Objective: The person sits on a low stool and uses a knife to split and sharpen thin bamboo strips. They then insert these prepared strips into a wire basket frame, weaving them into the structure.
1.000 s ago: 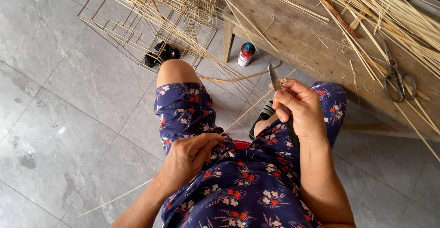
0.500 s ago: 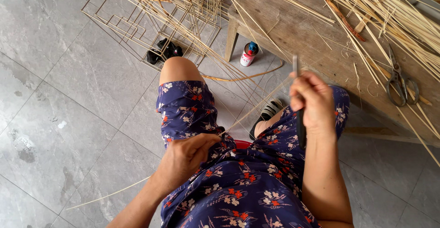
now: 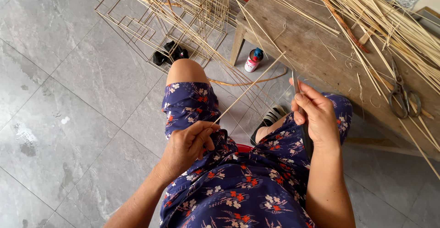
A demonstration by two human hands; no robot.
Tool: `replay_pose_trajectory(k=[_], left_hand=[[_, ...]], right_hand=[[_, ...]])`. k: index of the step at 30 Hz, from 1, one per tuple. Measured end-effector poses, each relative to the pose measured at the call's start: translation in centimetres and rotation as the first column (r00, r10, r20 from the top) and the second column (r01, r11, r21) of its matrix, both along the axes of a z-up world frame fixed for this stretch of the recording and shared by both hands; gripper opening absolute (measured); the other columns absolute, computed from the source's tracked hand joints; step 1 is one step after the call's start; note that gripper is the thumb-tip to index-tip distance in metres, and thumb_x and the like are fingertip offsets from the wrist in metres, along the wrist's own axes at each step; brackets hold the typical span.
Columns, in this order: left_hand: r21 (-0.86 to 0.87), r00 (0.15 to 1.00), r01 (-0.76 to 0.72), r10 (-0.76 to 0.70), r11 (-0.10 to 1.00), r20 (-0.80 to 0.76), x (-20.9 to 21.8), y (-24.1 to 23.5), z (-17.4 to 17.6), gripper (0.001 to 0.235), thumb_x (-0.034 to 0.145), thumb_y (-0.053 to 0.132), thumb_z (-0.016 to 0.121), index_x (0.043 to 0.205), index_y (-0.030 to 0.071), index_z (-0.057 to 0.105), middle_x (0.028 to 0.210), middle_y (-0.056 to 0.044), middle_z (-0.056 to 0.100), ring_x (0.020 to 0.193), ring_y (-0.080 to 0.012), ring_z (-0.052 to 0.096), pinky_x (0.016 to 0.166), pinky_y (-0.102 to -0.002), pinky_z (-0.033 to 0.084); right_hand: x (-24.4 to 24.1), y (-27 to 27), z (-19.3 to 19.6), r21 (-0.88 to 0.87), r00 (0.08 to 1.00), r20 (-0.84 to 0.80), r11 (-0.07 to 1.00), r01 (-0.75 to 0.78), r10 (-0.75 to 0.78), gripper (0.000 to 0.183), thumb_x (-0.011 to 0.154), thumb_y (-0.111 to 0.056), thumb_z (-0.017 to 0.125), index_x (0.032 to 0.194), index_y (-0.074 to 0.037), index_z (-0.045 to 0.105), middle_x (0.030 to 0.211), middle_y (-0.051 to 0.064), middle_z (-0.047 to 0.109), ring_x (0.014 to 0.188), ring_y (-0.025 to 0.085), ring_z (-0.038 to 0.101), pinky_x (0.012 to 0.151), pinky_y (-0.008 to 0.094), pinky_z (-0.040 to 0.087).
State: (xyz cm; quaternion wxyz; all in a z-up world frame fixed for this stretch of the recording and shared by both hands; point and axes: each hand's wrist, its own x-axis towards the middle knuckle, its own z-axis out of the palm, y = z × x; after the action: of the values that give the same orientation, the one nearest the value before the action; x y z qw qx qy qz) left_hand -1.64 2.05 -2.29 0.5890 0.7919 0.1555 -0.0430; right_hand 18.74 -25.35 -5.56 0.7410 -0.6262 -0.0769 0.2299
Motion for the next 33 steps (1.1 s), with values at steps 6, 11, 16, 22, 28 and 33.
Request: replay_pose_trajectory(k=[6, 11, 16, 22, 28, 33], left_hand=[[0.016, 0.999, 0.041, -0.042, 0.999, 0.033, 0.7, -1.1, 0.0, 0.025, 0.102, 0.020, 0.055, 0.118, 0.012, 0.073, 0.067, -0.001, 0.073, 0.049, -0.0057, 0.061, 0.048, -0.023, 0.052], [0.083, 0.978, 0.064, -0.079, 0.994, 0.193, 1.0, -1.6, 0.3, 0.023, 0.103, 0.017, 0.058, 0.118, 0.009, 0.073, 0.069, -0.001, 0.073, 0.057, -0.0040, 0.065, 0.053, -0.023, 0.053], [-0.032, 0.994, 0.103, -0.104, 0.994, -0.035, 0.3, -0.7, 0.4, 0.026, 0.102, 0.017, 0.054, 0.117, 0.011, 0.075, 0.064, -0.002, 0.073, 0.045, -0.0087, 0.053, 0.045, -0.026, 0.047], [-0.015, 0.999, 0.039, -0.039, 0.999, -0.017, -0.4, 0.5, -0.2, 0.026, 0.102, 0.019, 0.056, 0.114, 0.010, 0.076, 0.063, -0.003, 0.074, 0.047, -0.0066, 0.061, 0.044, -0.024, 0.050], [-0.109, 0.999, 0.033, -0.029, 0.994, 0.037, 0.6, 0.0, 0.1, 0.028, 0.103, 0.017, 0.052, 0.120, 0.007, 0.072, 0.072, -0.003, 0.076, 0.047, -0.0069, 0.060, 0.045, -0.022, 0.051], [-0.152, 0.994, 0.103, -0.098, 0.983, 0.041, 1.5, -1.2, 0.5, 0.029, 0.102, 0.015, 0.052, 0.122, 0.008, 0.071, 0.076, -0.002, 0.076, 0.050, -0.0066, 0.061, 0.047, -0.022, 0.053]], right_hand=[[-2.6, 1.9, 2.7, 0.138, 0.952, -0.052, 0.946, -0.293, 0.302, 0.056, 0.096, -0.011, 0.064, 0.150, -0.006, 0.051, 0.072, 0.004, 0.060, 0.053, 0.004, 0.046, 0.046, 0.018, 0.038], [-3.4, 4.4, 2.7, 0.120, 0.951, 0.027, 0.944, -0.308, 0.307, 0.042, 0.097, -0.009, 0.067, 0.139, -0.003, 0.060, 0.075, 0.004, 0.061, 0.050, 0.006, 0.046, 0.045, 0.020, 0.039], [-1.5, 2.7, 2.2, 0.135, 0.987, 0.066, 0.979, -0.154, 0.146, 0.029, 0.103, -0.011, 0.064, 0.131, -0.005, 0.069, 0.075, 0.002, 0.060, 0.055, 0.004, 0.046, 0.046, 0.019, 0.036], [2.5, 0.0, 2.9, 0.259, 0.990, 0.081, 0.962, 0.089, -0.113, 0.031, 0.108, -0.017, 0.065, 0.138, -0.008, 0.063, 0.079, 0.001, 0.059, 0.054, 0.005, 0.045, 0.049, 0.022, 0.037], [-1.4, 1.3, 2.8, 0.274, 0.982, 0.113, 0.945, -0.177, 0.151, 0.063, 0.102, -0.026, 0.066, 0.159, -0.013, 0.043, 0.071, -0.001, 0.053, 0.049, 0.004, 0.039, 0.043, 0.020, 0.036], [-4.2, 4.0, 1.9, 0.270, 0.916, -0.021, 0.884, -0.381, 0.401, 0.060, 0.100, -0.020, 0.067, 0.155, -0.007, 0.044, 0.076, -0.002, 0.052, 0.052, 0.004, 0.040, 0.046, 0.020, 0.037]])
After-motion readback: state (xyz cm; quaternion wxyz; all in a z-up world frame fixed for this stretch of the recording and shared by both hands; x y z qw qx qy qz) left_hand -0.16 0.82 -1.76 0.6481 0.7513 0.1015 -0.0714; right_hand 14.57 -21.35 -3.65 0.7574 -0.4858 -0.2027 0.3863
